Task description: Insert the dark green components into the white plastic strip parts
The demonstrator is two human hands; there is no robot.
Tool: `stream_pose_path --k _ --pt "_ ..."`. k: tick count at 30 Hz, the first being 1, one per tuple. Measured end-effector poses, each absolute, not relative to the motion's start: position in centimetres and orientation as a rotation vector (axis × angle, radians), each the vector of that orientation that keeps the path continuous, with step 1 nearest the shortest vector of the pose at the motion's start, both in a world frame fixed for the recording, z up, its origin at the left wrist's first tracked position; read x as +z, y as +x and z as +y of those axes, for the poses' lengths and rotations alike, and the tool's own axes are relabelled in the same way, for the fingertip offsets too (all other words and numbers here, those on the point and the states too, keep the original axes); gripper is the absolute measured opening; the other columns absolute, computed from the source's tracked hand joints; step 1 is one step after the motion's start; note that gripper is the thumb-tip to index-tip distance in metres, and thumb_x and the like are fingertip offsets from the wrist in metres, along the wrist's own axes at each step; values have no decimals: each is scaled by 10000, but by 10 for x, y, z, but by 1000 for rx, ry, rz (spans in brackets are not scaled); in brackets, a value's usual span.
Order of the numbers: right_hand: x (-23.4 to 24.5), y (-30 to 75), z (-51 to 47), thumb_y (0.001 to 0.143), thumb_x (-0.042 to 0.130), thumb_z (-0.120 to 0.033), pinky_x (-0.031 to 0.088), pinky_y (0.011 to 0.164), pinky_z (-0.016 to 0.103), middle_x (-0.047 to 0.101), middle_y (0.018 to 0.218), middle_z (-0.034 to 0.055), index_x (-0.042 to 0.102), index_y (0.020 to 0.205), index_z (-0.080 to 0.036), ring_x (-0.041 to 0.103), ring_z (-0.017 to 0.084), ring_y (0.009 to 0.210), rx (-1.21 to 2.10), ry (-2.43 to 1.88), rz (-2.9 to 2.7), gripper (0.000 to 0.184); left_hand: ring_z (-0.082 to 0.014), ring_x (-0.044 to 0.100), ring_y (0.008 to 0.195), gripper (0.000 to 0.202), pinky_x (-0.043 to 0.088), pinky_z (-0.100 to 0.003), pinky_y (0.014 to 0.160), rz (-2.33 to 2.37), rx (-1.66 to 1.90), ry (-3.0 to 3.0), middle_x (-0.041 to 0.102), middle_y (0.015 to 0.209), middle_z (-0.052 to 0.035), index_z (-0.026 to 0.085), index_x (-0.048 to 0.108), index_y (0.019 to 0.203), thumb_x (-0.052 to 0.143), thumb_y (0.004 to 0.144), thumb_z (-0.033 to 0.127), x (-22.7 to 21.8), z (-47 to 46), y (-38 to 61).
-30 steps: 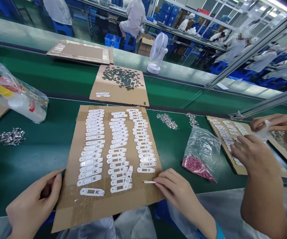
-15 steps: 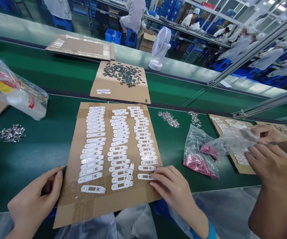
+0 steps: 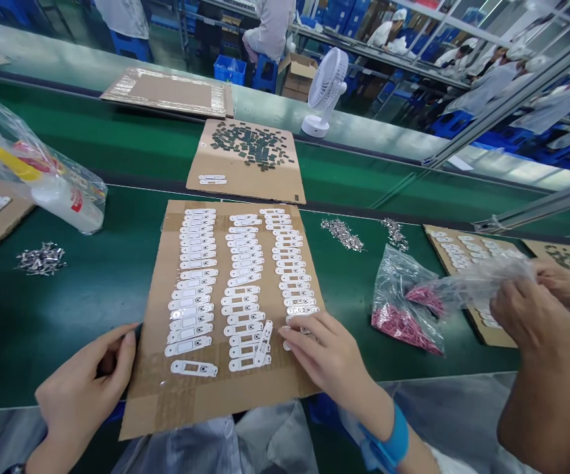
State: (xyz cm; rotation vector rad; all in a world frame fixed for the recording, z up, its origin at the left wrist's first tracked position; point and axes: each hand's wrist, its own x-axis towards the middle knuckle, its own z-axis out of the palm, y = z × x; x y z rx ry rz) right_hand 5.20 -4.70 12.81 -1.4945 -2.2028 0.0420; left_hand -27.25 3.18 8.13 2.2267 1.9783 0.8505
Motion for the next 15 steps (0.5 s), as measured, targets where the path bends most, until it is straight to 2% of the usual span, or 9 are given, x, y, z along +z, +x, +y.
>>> stream_pose_path --k 7,11,15 --pt "130 45 -15 888 507 -98 460 767 353 620 1103 71 599 1012 -165 523 222 990 138 -1375 -2591 168 -74 511 471 506 312 -197 443 2009 805 2256 519 478 45 142 693 915 340 893 504 84 28 -267" --pt "135 46 -9 908 473 -96 452 773 348 616 1100 79 594 930 -143 518 224 1009 115 -1308 -2681 132 -61 517 430 448 317 -164 382 1987 850 2303 526 455 52 155 718 843 421 877 489 84 30 -268" --pt "136 46 -11 898 487 -89 446 733 334 616 1069 82 590 923 -140 524 221 967 109 -1295 -2689 118 -56 502 417 430 315 -168 372 1985 852 2310 506 442 56 155 723 858 435 879 473 81 32 -272"
